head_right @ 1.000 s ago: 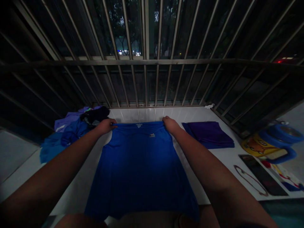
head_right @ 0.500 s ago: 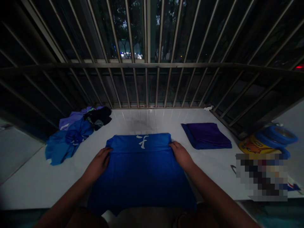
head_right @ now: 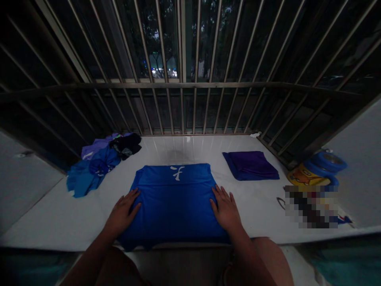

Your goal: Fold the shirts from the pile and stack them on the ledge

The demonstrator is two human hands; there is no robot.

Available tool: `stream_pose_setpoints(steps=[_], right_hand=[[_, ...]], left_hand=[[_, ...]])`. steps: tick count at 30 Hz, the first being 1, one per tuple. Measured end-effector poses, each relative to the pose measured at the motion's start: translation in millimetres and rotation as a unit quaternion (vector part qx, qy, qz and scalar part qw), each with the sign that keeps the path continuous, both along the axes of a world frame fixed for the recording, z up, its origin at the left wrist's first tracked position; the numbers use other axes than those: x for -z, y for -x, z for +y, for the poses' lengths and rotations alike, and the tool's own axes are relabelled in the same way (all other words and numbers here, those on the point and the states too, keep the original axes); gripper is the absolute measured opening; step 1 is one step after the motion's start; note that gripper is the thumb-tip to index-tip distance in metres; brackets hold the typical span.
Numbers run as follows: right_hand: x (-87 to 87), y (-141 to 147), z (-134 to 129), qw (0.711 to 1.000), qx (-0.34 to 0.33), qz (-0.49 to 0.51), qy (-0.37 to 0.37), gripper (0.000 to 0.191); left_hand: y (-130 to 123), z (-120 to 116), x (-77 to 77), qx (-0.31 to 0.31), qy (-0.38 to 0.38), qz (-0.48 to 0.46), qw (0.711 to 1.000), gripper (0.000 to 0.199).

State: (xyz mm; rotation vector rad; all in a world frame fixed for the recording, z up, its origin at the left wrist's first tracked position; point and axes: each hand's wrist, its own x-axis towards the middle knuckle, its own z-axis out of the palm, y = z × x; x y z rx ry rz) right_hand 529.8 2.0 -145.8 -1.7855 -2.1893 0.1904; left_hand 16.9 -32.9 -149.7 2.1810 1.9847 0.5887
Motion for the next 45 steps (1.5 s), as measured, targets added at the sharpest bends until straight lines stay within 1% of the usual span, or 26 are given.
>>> stream_pose_setpoints(steps=[4, 12, 19, 26, 29, 31, 32, 35, 37, 39, 40, 42, 45], right_hand=[[-3.4, 1, 3, 1.000, -0.003, 0.009, -0.003, 0.057], [-7.2, 0, 3, 1.000, -0.004, 0.015, 0.008, 0.057], [-18.1, 4, 0, 1.000, -0.002, 0.015, 0.019, 0.055], [-16.7, 5, 0, 0.999, 0.012, 0.009, 0.030, 0.058], [-26.8, 8, 2, 0.999, 0.023, 0.015, 0.026, 0.054], [-40.2, 15, 9, 0.998, 0.049, 0.019, 0.024, 0.047], [-47.8, 20, 15, 0.997, 0.070, 0.019, 0.027, 0.044], [-66.5, 40, 42, 0.990, 0.133, 0.013, 0.044, 0.043], [-72.7, 54, 65, 0.986, 0.158, 0.009, 0.058, 0.047], [-74.9, 64, 86, 0.981, 0.174, 0.009, 0.078, 0.044], [-75.3, 67, 95, 0.980, 0.179, 0.012, 0.087, 0.038], [-75.8, 70, 107, 0.980, 0.177, 0.023, 0.092, 0.026], [-76.0, 67, 112, 0.983, 0.157, 0.049, 0.083, 0.024]], left_hand=[[-1, 0, -8.5, 0.002, -0.002, -0.022, 1.000, 0.052], [-3, -1, -15.8, -0.002, 0.012, -0.031, 0.999, 0.053], [-1, 0, -12.3, -0.003, -0.008, -0.041, 0.999, 0.051], [1, 2, -4.3, -0.002, -0.014, -0.046, 0.999, 0.056], [4, 6, -5.7, -0.012, -0.018, -0.067, 0.997, 0.053], [6, 15, -13.0, -0.041, -0.013, -0.083, 0.996, 0.051], [5, 22, -19.1, -0.063, -0.011, -0.085, 0.994, 0.051], [-5, 54, -44.5, -0.133, 0.005, -0.058, 0.989, 0.053], [-16, 80, -62.3, -0.151, 0.056, -0.023, 0.987, 0.054], [-27, 104, -75.6, -0.148, 0.122, 0.006, 0.982, 0.052], [-31, 115, -79.9, -0.144, 0.147, 0.014, 0.978, 0.048], [-35, 129, -83.7, -0.142, 0.169, 0.016, 0.975, 0.037], [-31, 132, -81.9, -0.143, 0.179, 0.006, 0.973, 0.028]])
